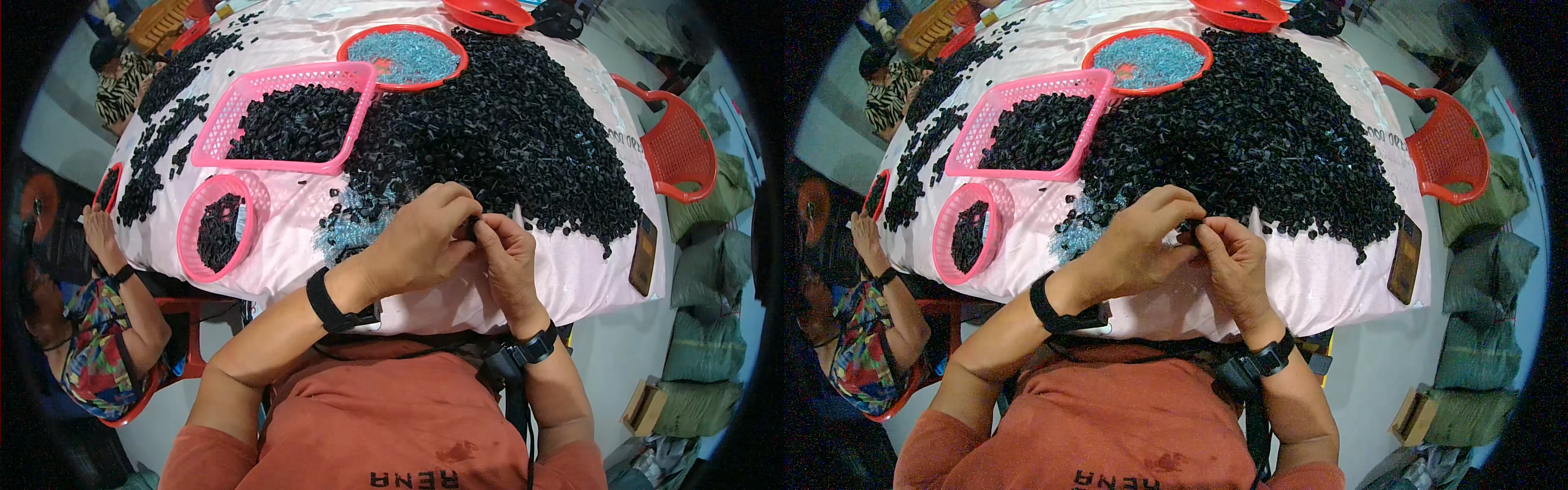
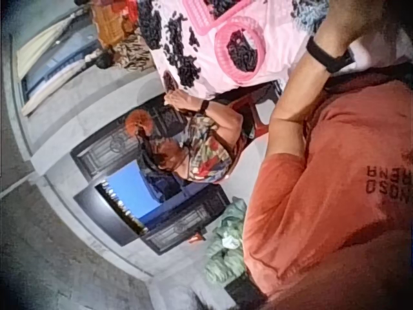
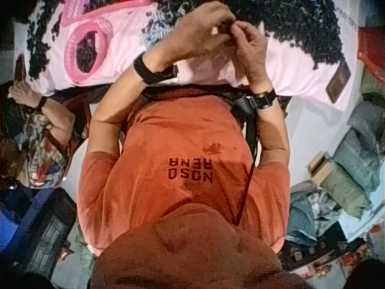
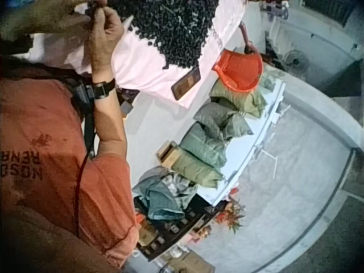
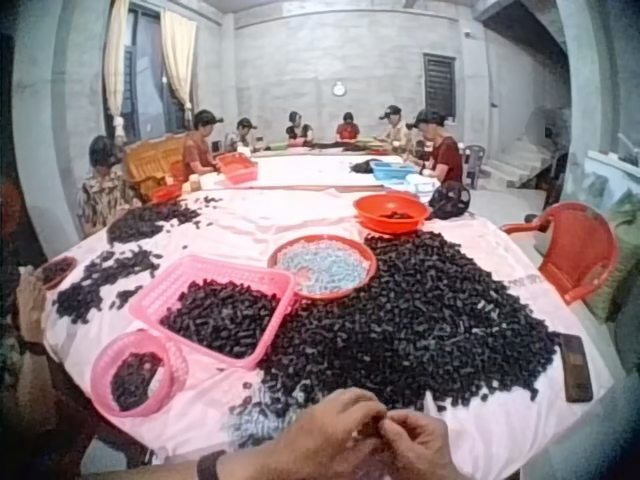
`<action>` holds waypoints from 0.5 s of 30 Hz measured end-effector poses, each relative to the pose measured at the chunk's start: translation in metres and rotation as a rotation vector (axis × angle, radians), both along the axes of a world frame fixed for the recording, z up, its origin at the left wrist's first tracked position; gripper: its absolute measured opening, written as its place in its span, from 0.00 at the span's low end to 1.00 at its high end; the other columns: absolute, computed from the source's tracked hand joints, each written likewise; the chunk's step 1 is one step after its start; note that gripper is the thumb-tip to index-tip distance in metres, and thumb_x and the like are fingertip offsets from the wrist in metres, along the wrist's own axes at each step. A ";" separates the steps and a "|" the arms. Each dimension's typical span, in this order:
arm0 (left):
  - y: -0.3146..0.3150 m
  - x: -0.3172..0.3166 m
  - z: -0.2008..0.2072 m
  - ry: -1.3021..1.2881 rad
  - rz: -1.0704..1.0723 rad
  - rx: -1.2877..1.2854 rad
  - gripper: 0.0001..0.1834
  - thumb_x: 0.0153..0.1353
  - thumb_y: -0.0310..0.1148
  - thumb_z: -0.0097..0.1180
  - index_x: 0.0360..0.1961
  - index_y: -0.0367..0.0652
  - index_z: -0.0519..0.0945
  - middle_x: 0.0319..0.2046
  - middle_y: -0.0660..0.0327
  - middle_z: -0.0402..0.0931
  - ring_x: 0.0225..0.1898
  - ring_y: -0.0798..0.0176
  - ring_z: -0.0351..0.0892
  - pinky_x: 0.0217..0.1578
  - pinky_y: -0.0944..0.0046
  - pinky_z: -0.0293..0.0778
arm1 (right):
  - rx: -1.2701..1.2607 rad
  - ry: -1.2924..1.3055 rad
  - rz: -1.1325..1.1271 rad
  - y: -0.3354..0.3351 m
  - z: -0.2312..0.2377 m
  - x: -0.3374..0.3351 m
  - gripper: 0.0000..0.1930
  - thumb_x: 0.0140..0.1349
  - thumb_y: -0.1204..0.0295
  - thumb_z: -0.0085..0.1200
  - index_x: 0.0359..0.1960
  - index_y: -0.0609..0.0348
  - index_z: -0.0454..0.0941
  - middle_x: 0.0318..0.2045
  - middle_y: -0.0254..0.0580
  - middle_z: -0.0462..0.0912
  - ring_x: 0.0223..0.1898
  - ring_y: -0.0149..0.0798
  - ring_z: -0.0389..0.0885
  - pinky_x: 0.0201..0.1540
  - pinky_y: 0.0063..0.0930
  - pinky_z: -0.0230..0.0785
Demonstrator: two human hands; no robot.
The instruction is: Sorting and inspecting small black plastic components on a table in a workshop.
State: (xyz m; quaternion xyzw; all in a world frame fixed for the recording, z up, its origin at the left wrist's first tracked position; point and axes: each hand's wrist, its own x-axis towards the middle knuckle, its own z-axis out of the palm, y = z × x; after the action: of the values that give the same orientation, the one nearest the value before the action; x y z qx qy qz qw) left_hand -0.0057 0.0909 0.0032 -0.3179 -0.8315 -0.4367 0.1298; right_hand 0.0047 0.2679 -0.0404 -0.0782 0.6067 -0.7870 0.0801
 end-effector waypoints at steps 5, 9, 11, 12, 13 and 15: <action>0.003 0.005 -0.008 0.054 0.007 -0.115 0.26 0.50 0.21 0.62 0.53 0.34 0.74 0.48 0.46 0.76 0.50 0.44 0.77 0.47 0.53 0.77 | -0.013 -0.001 -0.051 0.000 0.001 0.000 0.09 0.71 0.72 0.53 0.44 0.65 0.81 0.36 0.34 0.84 0.35 0.23 0.80 0.41 0.17 0.75; 0.003 0.002 -0.011 0.064 0.003 -0.134 0.25 0.51 0.21 0.61 0.53 0.32 0.73 0.48 0.46 0.76 0.50 0.42 0.77 0.48 0.52 0.77 | 0.018 0.034 -0.060 -0.002 -0.002 0.000 0.09 0.71 0.72 0.53 0.45 0.65 0.81 0.37 0.33 0.84 0.36 0.23 0.80 0.41 0.17 0.74; 0.002 0.000 -0.013 0.107 0.044 -0.100 0.25 0.52 0.21 0.61 0.53 0.32 0.73 0.47 0.45 0.77 0.48 0.42 0.78 0.48 0.52 0.77 | 0.001 -0.040 -0.038 -0.004 -0.001 0.002 0.09 0.71 0.72 0.53 0.45 0.66 0.81 0.37 0.33 0.84 0.36 0.23 0.80 0.40 0.17 0.74; 0.002 0.000 -0.012 0.107 0.042 -0.100 0.25 0.52 0.21 0.61 0.53 0.32 0.73 0.47 0.45 0.77 0.48 0.42 0.78 0.48 0.52 0.77 | 0.001 -0.040 -0.040 -0.003 -0.001 0.001 0.09 0.71 0.72 0.53 0.45 0.66 0.81 0.37 0.33 0.84 0.36 0.23 0.80 0.40 0.17 0.74; 0.002 -0.001 -0.012 0.104 0.041 -0.102 0.25 0.52 0.21 0.60 0.53 0.32 0.73 0.46 0.45 0.77 0.48 0.42 0.78 0.48 0.52 0.76 | 0.030 -0.028 -0.012 -0.001 -0.001 0.001 0.09 0.71 0.72 0.53 0.45 0.66 0.81 0.37 0.33 0.84 0.36 0.23 0.80 0.39 0.17 0.74; 0.001 0.000 -0.011 0.101 0.040 -0.105 0.24 0.52 0.21 0.60 0.53 0.32 0.73 0.46 0.45 0.77 0.47 0.41 0.78 0.48 0.52 0.76 | 0.059 -0.017 0.015 0.000 0.000 0.001 0.10 0.71 0.72 0.53 0.45 0.66 0.81 0.36 0.33 0.84 0.36 0.23 0.80 0.39 0.17 0.74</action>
State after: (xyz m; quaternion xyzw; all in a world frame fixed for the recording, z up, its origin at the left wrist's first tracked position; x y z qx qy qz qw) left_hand -0.0058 0.0922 -0.0074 -0.3291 -0.8519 -0.3730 0.1635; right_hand 0.0054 0.2679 -0.0409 -0.0738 0.6281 -0.7689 0.0935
